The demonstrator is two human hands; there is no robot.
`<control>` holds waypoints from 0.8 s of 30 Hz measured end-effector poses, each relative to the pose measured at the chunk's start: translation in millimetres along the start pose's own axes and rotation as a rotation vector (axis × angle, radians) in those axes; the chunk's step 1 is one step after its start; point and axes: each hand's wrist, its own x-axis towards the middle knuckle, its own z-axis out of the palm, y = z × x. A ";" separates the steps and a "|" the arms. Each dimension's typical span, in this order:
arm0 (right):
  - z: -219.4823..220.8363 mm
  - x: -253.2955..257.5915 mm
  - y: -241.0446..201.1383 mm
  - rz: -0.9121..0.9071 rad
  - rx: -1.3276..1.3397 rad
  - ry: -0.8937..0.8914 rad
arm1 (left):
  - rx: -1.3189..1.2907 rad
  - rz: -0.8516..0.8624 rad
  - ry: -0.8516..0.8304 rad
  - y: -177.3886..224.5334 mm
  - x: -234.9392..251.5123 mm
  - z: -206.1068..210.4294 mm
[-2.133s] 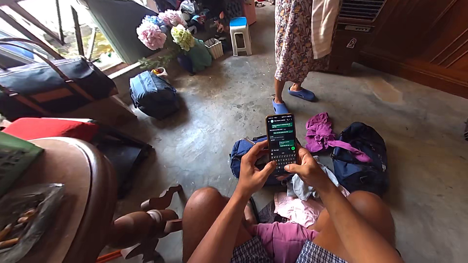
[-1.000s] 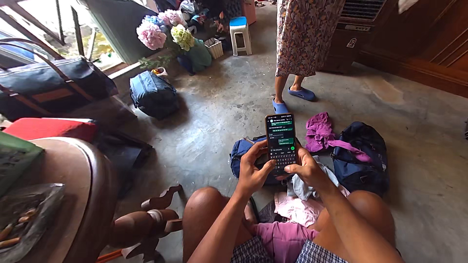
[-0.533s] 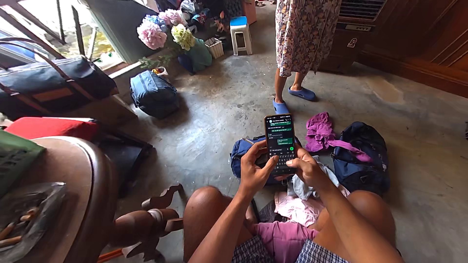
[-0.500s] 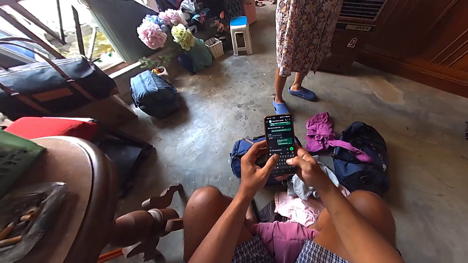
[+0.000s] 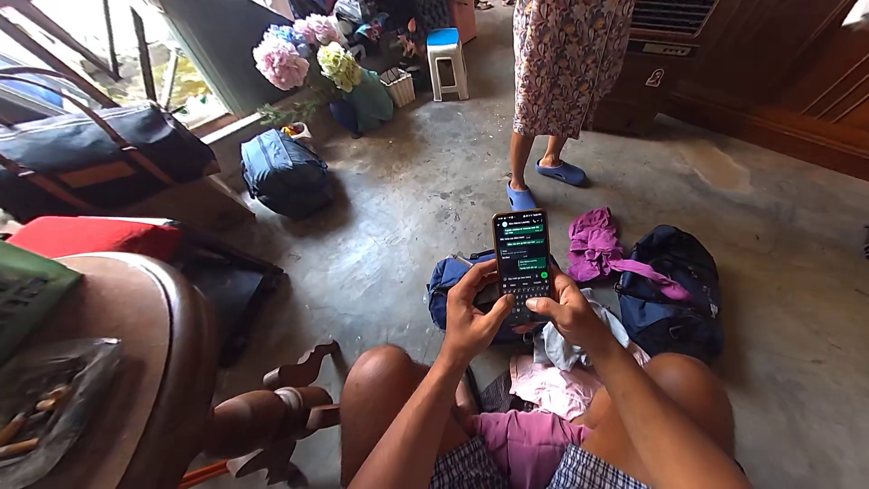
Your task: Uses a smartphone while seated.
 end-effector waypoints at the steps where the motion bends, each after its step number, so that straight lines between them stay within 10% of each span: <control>1: 2.0 0.6 1.1 -0.015 -0.018 0.030 | 0.018 0.002 0.017 0.4 -0.5 2.1; 24: -0.3 5.6 -0.4 0.057 0.071 0.154 | 0.067 -0.063 -0.021 5.1 6.3 -10.2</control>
